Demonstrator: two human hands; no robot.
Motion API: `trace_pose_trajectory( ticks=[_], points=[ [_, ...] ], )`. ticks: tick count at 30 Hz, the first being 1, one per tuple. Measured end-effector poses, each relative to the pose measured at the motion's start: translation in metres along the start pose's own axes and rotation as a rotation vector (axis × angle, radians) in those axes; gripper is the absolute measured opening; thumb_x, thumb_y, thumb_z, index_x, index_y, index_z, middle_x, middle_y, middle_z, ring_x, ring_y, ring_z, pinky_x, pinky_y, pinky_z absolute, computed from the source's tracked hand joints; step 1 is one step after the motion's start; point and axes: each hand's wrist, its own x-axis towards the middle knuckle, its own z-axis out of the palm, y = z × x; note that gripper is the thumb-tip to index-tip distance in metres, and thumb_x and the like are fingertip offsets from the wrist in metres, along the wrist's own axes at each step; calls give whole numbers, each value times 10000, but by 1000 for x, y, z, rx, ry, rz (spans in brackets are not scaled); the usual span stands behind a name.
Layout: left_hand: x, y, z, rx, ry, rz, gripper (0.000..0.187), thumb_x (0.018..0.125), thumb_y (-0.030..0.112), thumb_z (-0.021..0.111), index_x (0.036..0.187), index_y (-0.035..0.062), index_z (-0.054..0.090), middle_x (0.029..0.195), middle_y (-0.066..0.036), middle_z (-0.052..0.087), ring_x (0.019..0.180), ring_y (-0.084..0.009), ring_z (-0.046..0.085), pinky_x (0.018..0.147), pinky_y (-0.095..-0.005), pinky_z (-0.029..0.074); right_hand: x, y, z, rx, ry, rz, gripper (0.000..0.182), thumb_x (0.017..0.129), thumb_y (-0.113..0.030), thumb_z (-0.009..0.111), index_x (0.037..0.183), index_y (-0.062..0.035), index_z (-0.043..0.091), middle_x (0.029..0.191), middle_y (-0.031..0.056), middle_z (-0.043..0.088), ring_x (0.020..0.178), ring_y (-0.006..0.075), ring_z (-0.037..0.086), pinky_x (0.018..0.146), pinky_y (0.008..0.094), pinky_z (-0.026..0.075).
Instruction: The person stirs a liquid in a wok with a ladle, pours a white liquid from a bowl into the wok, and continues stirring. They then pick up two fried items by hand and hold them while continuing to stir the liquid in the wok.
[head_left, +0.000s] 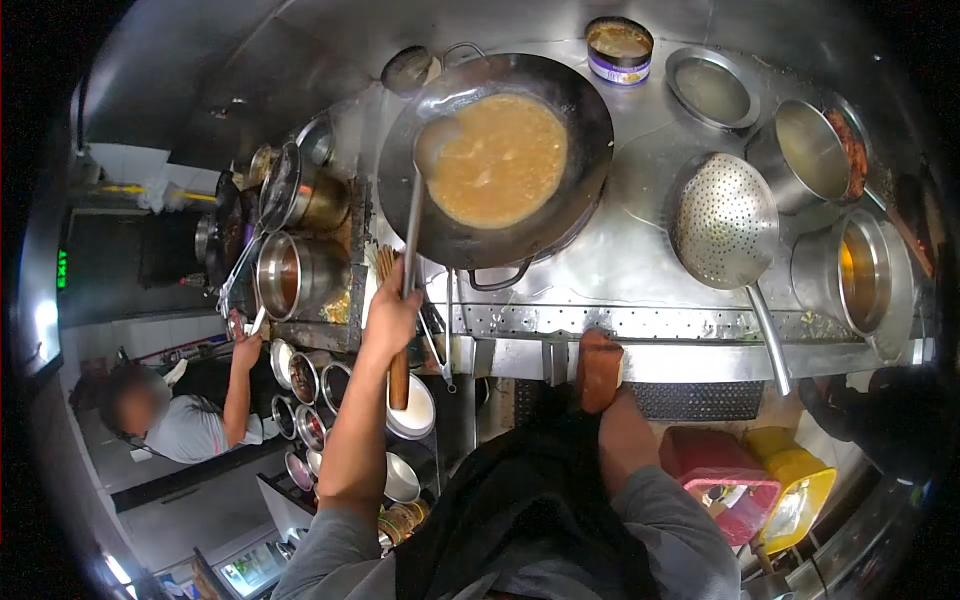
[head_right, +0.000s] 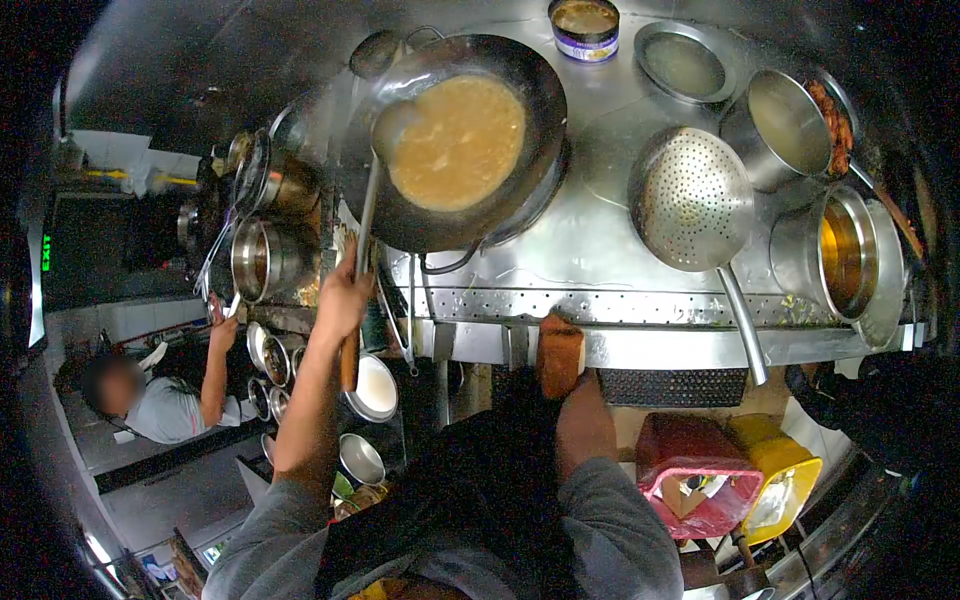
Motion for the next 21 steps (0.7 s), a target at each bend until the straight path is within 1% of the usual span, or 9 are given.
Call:
trace_pose_trajectory(
  ticks=[2, 3, 6, 7, 11, 13, 14, 16, 21],
  points=[
    [-13, 10, -1, -470, -259, -201, 544, 884, 63, 527, 1405, 19, 376, 731, -92, 598, 496, -162, 554, 465, -303, 455, 1, -1, 1, 9, 1, -4, 448, 946, -429, 393, 946, -43, 622, 754, 117, 626, 610, 232, 605, 539, 361, 510],
    [-17, 10, 3, -564, -252, -167, 533, 896, 26, 510, 1413, 30, 377, 674, -9, 498, 447, -50, 423, 385, -240, 355, 2, -1, 1, 6, -2, -6, 448, 946, -429, 393, 947, -43, 622, 754, 117, 626, 610, 232, 605, 538, 361, 510],
    [-10, 3, 6, -249, -93, -81, 554, 890, 40, 529, 1419, 26, 365, 698, -31, 538, 459, -71, 461, 402, -257, 379, 4, 0, -1, 9, 0, -13, 450, 947, -430, 392, 949, -43, 621, 755, 117, 626, 607, 231, 603, 536, 361, 509],
    [18, -57, 26, 21, 146, 386, 571, 889, 73, 551, 1426, 41, 359, 716, -46, 568, 446, -91, 461, 410, -257, 387, 4, 0, 0, 8, -1, -11, 450, 947, -430, 391, 950, -43, 621, 756, 117, 626, 606, 231, 602, 536, 361, 509],
    [11, -31, 20, 311, 167, 276, 565, 902, 127, 553, 1431, 67, 362, 763, -72, 611, 428, -126, 475, 420, -271, 405, 2, 0, 1, 12, 0, -16, 452, 947, -432, 390, 953, -43, 620, 757, 117, 626, 603, 231, 600, 533, 362, 508],
    [-3, -17, 20, -315, -129, -113, 545, 914, 123, 530, 1433, 107, 366, 727, -60, 588, 399, -145, 455, 391, -285, 385, 1, 1, -2, 19, 7, -13, 452, 948, -432, 389, 955, -43, 620, 758, 117, 626, 602, 231, 599, 532, 362, 507],
    [-6, -11, 14, -315, -131, -113, 545, 914, 123, 530, 1433, 107, 366, 727, -60, 588, 399, -145, 455, 391, -285, 385, 0, 2, -2, 16, 6, -9, 453, 948, -433, 388, 956, -43, 619, 758, 117, 626, 601, 231, 599, 531, 362, 507],
    [-12, 3, -1, -1096, -434, -465, 545, 909, 66, 510, 1430, 102, 356, 665, -24, 513, 387, -125, 418, 357, -276, 341, 1, 3, -1, 18, 5, -11, 454, 948, -433, 388, 957, -43, 619, 759, 117, 626, 599, 231, 597, 530, 362, 506],
    [-18, 9, 6, -946, -284, -308, 555, 904, 37, 505, 1434, 83, 344, 639, -24, 459, 417, -94, 396, 361, -259, 350, 4, 5, -2, 31, 4, -21, 456, 949, -435, 385, 961, -43, 618, 761, 117, 626, 595, 230, 595, 526, 362, 505]
  ],
)
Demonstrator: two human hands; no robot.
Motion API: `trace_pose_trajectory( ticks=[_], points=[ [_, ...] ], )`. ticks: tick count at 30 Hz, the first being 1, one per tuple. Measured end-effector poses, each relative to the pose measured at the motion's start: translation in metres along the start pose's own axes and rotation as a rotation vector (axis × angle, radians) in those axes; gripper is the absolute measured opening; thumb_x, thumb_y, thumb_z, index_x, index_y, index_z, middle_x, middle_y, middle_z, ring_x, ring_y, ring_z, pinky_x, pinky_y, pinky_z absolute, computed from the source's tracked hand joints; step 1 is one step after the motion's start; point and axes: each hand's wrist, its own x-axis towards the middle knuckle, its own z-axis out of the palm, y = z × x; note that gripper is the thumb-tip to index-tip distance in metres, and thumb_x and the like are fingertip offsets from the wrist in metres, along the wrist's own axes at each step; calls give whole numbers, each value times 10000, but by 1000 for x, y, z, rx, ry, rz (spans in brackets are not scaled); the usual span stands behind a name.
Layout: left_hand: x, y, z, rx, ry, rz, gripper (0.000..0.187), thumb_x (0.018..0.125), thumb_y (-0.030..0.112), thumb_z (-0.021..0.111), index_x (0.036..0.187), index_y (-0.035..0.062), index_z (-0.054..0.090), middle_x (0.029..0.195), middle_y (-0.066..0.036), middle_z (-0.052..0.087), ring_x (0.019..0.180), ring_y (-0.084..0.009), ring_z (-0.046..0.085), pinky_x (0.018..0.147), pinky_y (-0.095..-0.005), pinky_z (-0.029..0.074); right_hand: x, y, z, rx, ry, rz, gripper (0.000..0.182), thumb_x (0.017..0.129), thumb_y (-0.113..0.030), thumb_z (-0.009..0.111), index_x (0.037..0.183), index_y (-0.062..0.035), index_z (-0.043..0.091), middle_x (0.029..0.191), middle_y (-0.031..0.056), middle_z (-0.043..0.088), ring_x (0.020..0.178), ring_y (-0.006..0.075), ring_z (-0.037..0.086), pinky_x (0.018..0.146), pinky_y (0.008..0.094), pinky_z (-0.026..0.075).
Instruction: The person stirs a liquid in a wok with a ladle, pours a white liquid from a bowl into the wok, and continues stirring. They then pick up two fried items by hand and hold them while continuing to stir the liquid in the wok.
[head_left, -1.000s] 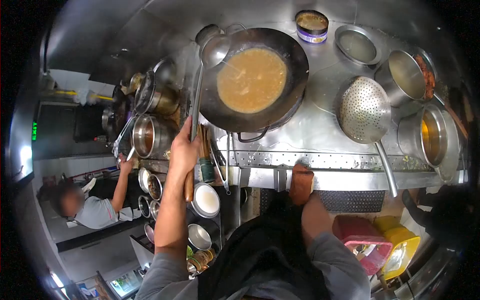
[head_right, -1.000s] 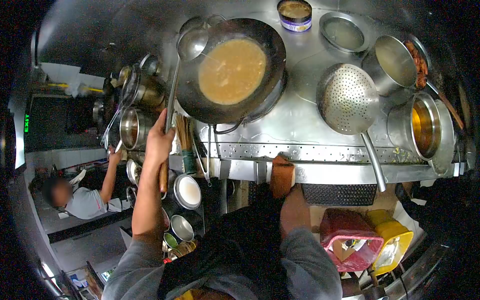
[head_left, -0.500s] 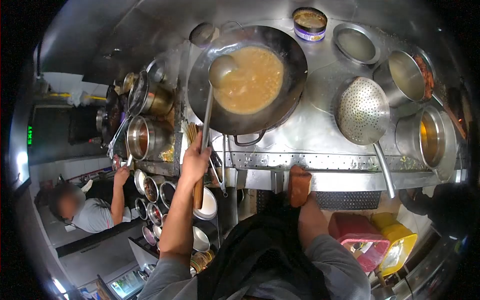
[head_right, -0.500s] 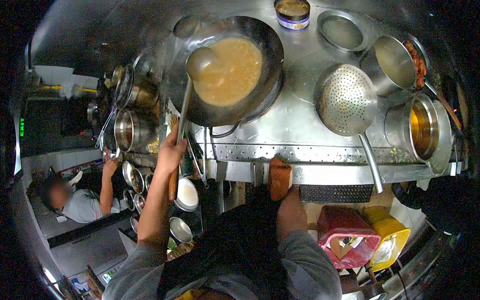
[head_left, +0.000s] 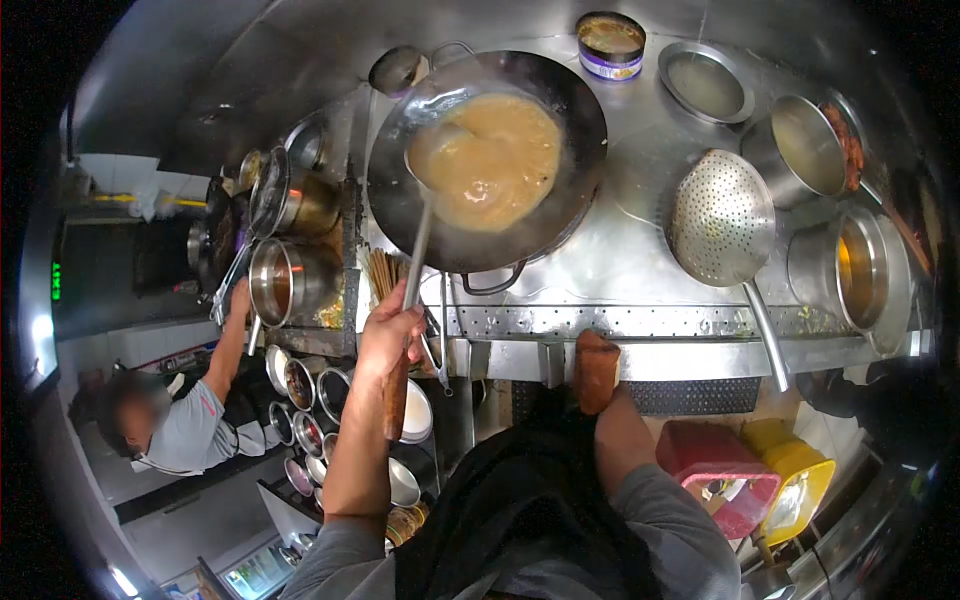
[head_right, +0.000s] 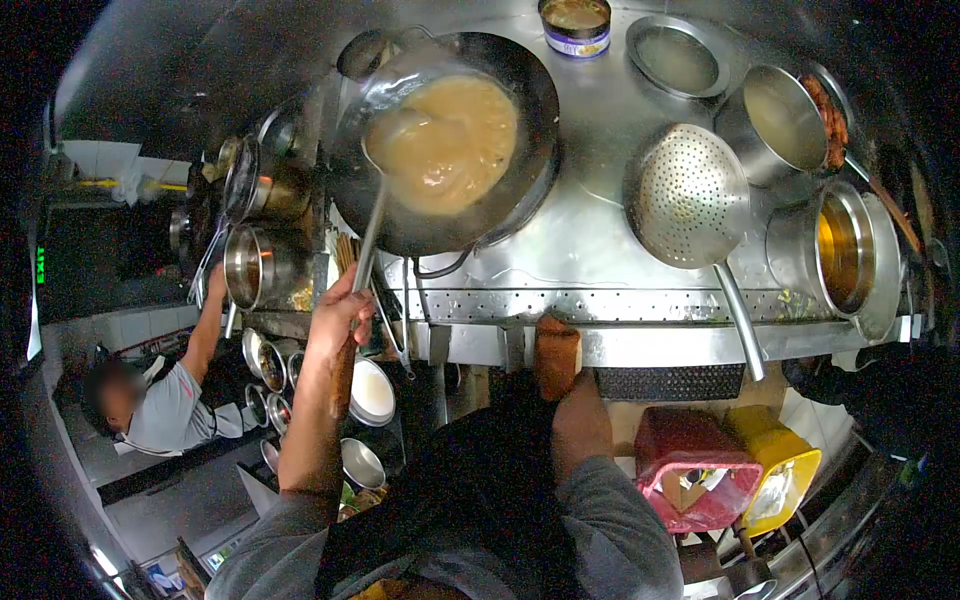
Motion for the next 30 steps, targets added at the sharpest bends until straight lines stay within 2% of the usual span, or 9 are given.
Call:
trace_pose_trajectory(
  ticks=[4, 7, 8, 14, 17, 18, 22, 24, 30],
  points=[
    [26, -23, -31, 835, 249, 448, 578, 896, 71, 531, 1437, 54, 329, 844, -69, 662, 618, -212, 603, 593, -362, 517, 1, 2, 2, -3, -9, -5, 458, 950, -437, 384, 964, -43, 617, 762, 117, 626, 592, 230, 593, 524, 363, 504],
    [25, -10, -26, 1277, 451, 403, 618, 873, 52, 557, 1442, 57, 315, 954, -92, 685, 682, -254, 634, 712, -384, 520, 2, 3, 2, -4, -14, -4, 459, 950, -438, 383, 967, -43, 616, 763, 117, 626, 590, 230, 591, 522, 363, 503],
    [26, -10, -27, 1327, 444, 455, 644, 862, 43, 573, 1449, 56, 307, 915, -86, 671, 615, -202, 602, 602, -348, 509, 2, 2, 2, -2, -12, -6, 459, 951, -438, 382, 967, -43, 616, 763, 117, 626, 589, 230, 590, 521, 363, 503],
    [-1, -12, -21, 256, 64, 29, 619, 872, 53, 570, 1441, 43, 325, 907, -90, 641, 534, -102, 518, 454, -258, 432, -2, 0, -1, -15, 1, -1, 462, 952, -440, 380, 972, -43, 615, 766, 118, 626, 584, 229, 587, 517, 364, 501],
    [-1, -7, -10, 606, 182, 139, 600, 882, 47, 555, 1439, 44, 333, 884, -98, 620, 543, -101, 521, 452, -258, 431, -5, 1, -3, -14, 9, -1, 463, 952, -441, 379, 974, -43, 614, 767, 118, 626, 582, 229, 585, 515, 364, 500],
    [23, -38, -38, 864, 255, 459, 583, 890, 41, 541, 1438, 53, 343, 770, -61, 574, 496, -95, 488, 422, -248, 404, -6, 0, -2, -16, 7, -1, 464, 952, -442, 378, 975, -43, 614, 767, 118, 626, 581, 229, 585, 514, 364, 500],
    [24, -40, -43, 1060, 299, 762, 577, 894, 34, 534, 1439, 62, 347, 672, -15, 509, 439, -88, 443, 392, -241, 371, -5, 1, -2, -18, 8, 1, 465, 953, -443, 377, 978, -43, 613, 768, 118, 626, 578, 228, 583, 511, 364, 499],
    [-13, -7, -10, 551, 175, 63, 577, 892, 33, 536, 1439, 77, 356, 641, -4, 503, 407, -91, 422, 386, -241, 363, -6, 1, -2, -19, 8, 0, 466, 953, -444, 376, 980, -43, 612, 769, 118, 626, 577, 228, 582, 510, 364, 498],
    [-1, -4, -13, 436, 131, 99, 590, 890, 38, 542, 1445, 107, 354, 627, -7, 506, 417, -92, 439, 386, -253, 374, -6, 1, -5, -27, 7, -2, 469, 954, -446, 373, 985, -43, 611, 771, 118, 626, 572, 228, 578, 506, 365, 497]
  ],
)
